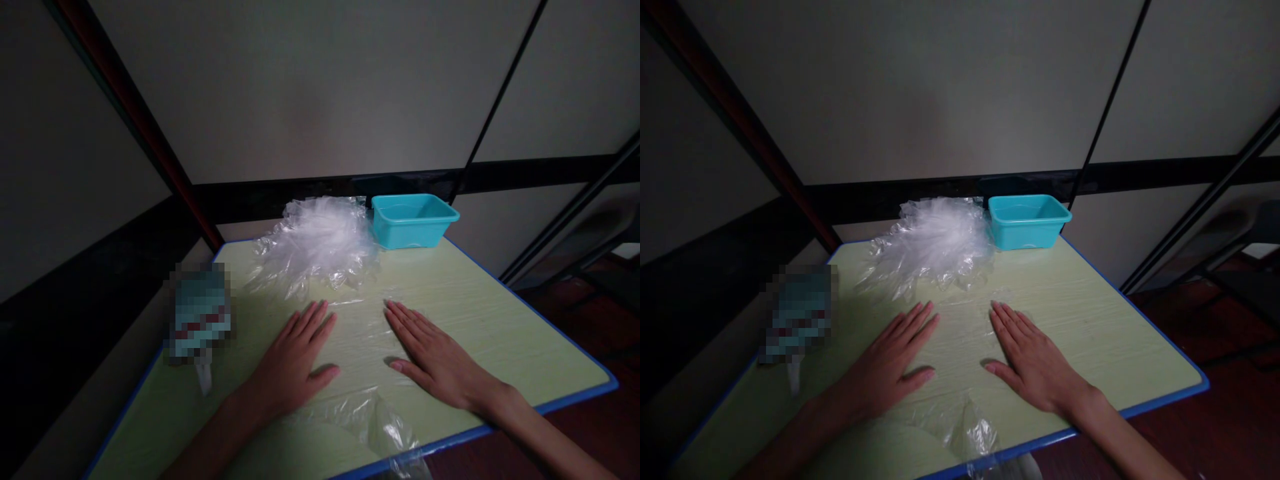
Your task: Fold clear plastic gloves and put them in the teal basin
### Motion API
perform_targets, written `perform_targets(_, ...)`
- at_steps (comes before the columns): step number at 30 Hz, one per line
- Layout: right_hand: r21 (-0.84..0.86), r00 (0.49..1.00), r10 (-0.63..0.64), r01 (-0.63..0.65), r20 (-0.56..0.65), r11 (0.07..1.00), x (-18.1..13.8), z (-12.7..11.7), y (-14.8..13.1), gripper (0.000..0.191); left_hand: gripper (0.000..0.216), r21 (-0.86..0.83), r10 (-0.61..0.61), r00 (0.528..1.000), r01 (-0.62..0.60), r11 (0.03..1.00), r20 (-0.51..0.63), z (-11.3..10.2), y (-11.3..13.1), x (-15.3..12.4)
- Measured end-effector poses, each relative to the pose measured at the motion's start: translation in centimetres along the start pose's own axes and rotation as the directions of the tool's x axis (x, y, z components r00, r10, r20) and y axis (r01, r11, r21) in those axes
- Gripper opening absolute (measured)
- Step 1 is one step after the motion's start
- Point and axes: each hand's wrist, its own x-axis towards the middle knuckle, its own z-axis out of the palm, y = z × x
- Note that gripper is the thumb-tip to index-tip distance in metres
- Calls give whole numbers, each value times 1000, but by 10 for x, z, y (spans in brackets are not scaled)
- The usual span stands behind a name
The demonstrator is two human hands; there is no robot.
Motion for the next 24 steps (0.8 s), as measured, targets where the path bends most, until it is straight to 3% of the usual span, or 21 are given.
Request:
perform_targets(6,88,1000,25,-26,18,996,1,-10,-2,69,65,54,-30,995,35,998,-92,-6,-10,-12)
perform_targets(10,136,999,35,-33,-12,990,3,-27,-29,72,58,41,-7,986,14,999,-166,-18,19,-10)
perform_targets(12,151,1000,11,-11,1,989,4,-32,-46,72,56,10,-18,989,20,1000,-147,-20,42,-6)
perform_targets(17,160,998,-11,0,64,987,-4,-23,-67,73,60,-54,-56,995,52,997,-82,-2,80,1)
perform_targets(24,102,997,-33,26,67,994,-17,-13,-58,77,63,-62,-47,989,39,997,-140,15,75,-8)
